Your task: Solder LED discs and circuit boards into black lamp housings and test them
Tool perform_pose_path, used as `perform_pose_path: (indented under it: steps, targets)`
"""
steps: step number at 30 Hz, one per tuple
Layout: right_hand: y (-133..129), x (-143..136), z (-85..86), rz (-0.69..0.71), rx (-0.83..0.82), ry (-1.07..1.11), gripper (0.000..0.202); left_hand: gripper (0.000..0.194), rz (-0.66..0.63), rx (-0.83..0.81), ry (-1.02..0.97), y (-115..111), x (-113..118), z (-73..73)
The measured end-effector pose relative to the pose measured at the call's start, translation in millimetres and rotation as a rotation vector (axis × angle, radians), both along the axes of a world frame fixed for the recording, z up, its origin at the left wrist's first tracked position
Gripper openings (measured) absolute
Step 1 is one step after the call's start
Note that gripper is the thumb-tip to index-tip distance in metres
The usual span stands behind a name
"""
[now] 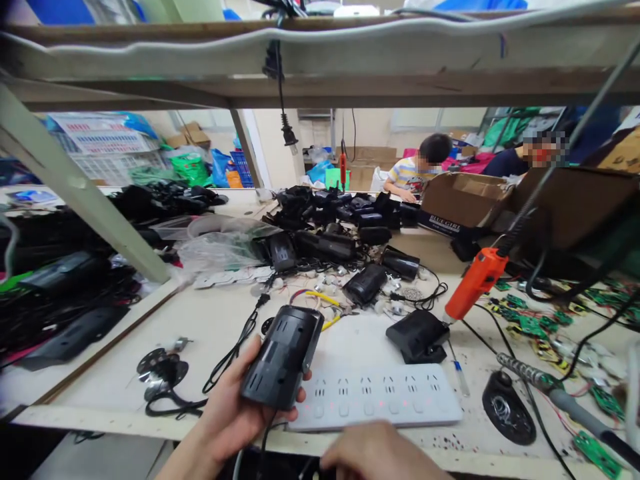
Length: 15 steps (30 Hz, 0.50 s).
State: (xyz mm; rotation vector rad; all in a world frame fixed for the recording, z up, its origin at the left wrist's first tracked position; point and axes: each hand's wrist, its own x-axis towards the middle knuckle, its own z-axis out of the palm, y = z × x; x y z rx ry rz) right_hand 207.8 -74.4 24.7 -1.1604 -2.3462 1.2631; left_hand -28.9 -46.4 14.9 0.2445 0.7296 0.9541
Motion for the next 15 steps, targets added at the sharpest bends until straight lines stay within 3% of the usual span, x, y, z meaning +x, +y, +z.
perform_pose_path:
  steps: [5,8,15]
  targets:
    - [37.6,-15.5,-10.8,-0.537,-0.135,0.327,0.049,0.031,0.043,-0.095,0.158,-4.7,3.2,-7.1]
    - [53.4,-27.8,-15.9,-0.576,-0.222,0.492,0.059,0.033,0.033,-0.109,0.213,-7.1,2.2,-8.7]
    - [61.0,-46.4,-21.2,-0.585,-0.163,0.539,0.041,0.049,-0.004,-0.088,0.269,-7.7,-5.0,-17.0]
